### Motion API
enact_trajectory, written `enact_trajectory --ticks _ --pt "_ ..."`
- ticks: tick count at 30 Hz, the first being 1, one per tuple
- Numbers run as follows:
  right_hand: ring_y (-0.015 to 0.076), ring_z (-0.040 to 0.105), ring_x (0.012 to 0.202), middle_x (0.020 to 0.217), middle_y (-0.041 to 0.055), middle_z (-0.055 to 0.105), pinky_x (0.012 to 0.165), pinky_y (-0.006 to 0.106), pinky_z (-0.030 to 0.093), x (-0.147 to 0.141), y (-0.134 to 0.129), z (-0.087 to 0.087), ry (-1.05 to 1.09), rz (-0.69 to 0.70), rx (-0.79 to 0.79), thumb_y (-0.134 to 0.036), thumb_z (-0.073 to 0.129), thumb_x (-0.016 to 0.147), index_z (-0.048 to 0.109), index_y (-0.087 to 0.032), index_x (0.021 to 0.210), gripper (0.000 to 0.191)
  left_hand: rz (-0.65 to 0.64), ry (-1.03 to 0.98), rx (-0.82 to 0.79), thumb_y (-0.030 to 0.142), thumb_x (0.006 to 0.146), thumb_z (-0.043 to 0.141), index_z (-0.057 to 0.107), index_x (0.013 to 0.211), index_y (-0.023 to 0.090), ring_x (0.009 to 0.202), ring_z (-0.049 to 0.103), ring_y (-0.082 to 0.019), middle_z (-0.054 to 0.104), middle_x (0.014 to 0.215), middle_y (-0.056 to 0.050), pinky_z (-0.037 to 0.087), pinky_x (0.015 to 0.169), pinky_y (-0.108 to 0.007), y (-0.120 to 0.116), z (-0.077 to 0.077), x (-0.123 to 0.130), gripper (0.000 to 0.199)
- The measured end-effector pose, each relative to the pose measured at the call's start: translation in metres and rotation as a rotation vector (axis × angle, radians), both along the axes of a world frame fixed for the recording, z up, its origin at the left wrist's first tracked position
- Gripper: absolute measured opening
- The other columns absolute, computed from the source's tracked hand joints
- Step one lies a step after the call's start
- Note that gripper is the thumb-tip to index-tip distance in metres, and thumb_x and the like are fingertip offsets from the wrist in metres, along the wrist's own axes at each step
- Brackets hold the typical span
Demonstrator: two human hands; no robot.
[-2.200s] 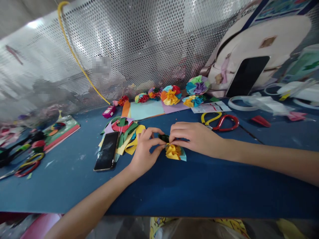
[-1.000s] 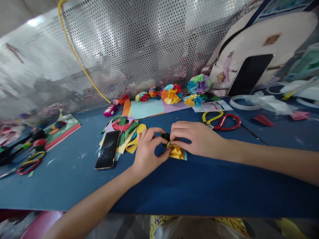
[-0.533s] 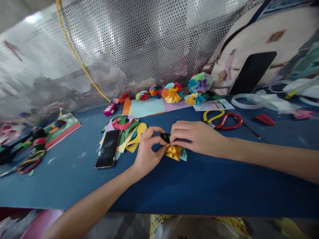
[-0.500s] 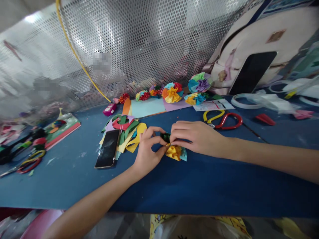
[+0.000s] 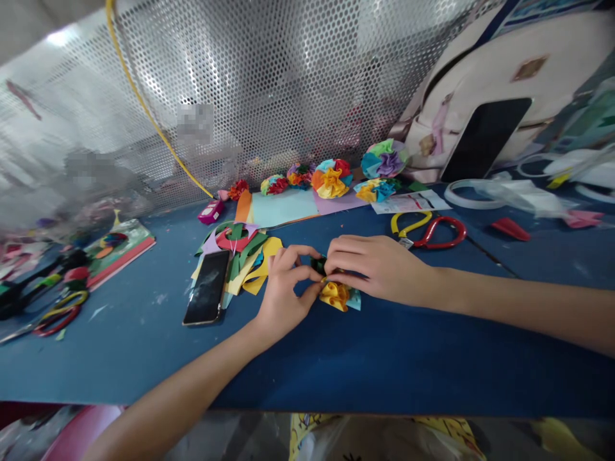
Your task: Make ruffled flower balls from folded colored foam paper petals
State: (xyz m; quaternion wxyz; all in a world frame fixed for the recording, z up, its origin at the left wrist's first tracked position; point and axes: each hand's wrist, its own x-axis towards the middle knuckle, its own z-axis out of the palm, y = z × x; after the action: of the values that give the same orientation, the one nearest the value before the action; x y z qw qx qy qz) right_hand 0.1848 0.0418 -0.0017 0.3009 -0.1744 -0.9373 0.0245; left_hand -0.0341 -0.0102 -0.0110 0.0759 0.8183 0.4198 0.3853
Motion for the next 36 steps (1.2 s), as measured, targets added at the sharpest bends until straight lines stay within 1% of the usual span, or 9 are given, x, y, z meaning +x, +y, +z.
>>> enact_trajectory --ticks 4,7,10,17,20,26,32,36 --pt "0.0162 0.063 0.083 0.094 0.0034 0.066 0.067 0.028 0.044 -0.0002 0.0008 -0.0003 0.008 -0.002 0.001 -0.027 0.051 0.107 0.065 -0.019 0.094 0.02 0.004 0.012 -0.008 0.006 0.086 0.075 0.07 0.076 0.021 0.091 0.057 -0.02 0.07 0.115 -0.004 0.041 0.086 -0.042 0.0021 0.0003 -0.0014 0.018" --pt "0.016 0.063 0.081 0.092 0.0035 0.066 0.066 0.028 0.043 0.0005 0.0017 -0.0004 0.012 -0.008 0.017 -0.027 0.05 0.108 0.065 -0.02 0.092 0.023 -0.025 0.0 -0.034 0.011 0.089 0.075 0.072 0.08 0.021 0.094 0.059 -0.021 0.07 0.117 -0.005 0.044 0.087 -0.043 0.0038 0.0011 -0.0033 0.014" --pt "0.0163 0.062 0.081 0.09 0.0035 0.066 0.065 0.028 0.043 0.0015 0.0027 -0.0001 0.012 -0.008 0.04 -0.028 0.048 0.108 0.065 -0.019 0.092 0.025 -0.045 0.021 -0.04 0.015 0.092 0.074 0.074 0.083 0.022 0.092 0.059 -0.021 0.07 0.117 -0.006 0.044 0.087 -0.043 0.005 0.0021 -0.0052 0.011" --pt "0.016 0.062 0.082 0.089 0.0026 0.066 0.066 0.028 0.043 0.0024 0.0043 0.0027 0.002 0.009 0.058 -0.029 0.049 0.109 0.065 -0.019 0.092 0.025 -0.064 0.037 -0.034 0.022 0.091 0.077 0.076 0.081 0.022 0.093 0.059 -0.021 0.07 0.118 -0.006 0.042 0.086 -0.041 0.0076 0.0019 -0.0072 0.01" --pt "0.016 0.063 0.082 0.09 0.0032 0.067 0.068 0.028 0.045 0.0022 0.0034 0.0027 0.002 0.004 0.064 -0.03 0.048 0.109 0.065 -0.019 0.092 0.027 -0.07 0.03 -0.034 0.023 0.091 0.078 0.077 0.081 0.022 0.093 0.059 -0.021 0.071 0.117 -0.006 0.042 0.087 -0.042 0.0078 0.0023 -0.0076 0.01" --pt "0.0168 0.064 0.083 0.089 0.0045 0.068 0.068 0.028 0.047 0.0012 0.0009 0.0025 -0.01 -0.016 0.13 -0.028 0.047 0.109 0.065 -0.018 0.092 0.026 -0.087 0.01 -0.052 0.024 0.093 0.075 0.077 0.081 0.023 0.103 0.063 -0.024 0.071 0.118 -0.006 0.043 0.09 -0.044 0.0076 0.0041 -0.008 0.012" --pt "0.0162 0.064 0.082 0.094 0.0042 0.067 0.067 0.028 0.048 0.0005 -0.0005 0.0003 0.042 -0.023 0.133 -0.028 0.051 0.108 0.065 -0.018 0.095 0.021 -0.093 0.018 -0.047 0.025 0.094 0.074 0.077 0.083 0.023 0.101 0.062 -0.024 0.071 0.119 -0.007 0.045 0.087 -0.043 0.0082 0.0046 -0.0089 0.011" --pt "0.0151 0.064 0.081 0.093 0.0035 0.068 0.068 0.028 0.049 0.0008 -0.0012 -0.0014 0.095 0.0 0.174 -0.025 0.05 0.108 0.065 -0.02 0.097 0.02 -0.106 0.032 -0.059 0.025 0.095 0.072 0.076 0.084 0.024 0.103 0.062 -0.024 0.07 0.12 -0.007 0.044 0.089 -0.043 0.0078 0.0068 -0.0093 0.012"
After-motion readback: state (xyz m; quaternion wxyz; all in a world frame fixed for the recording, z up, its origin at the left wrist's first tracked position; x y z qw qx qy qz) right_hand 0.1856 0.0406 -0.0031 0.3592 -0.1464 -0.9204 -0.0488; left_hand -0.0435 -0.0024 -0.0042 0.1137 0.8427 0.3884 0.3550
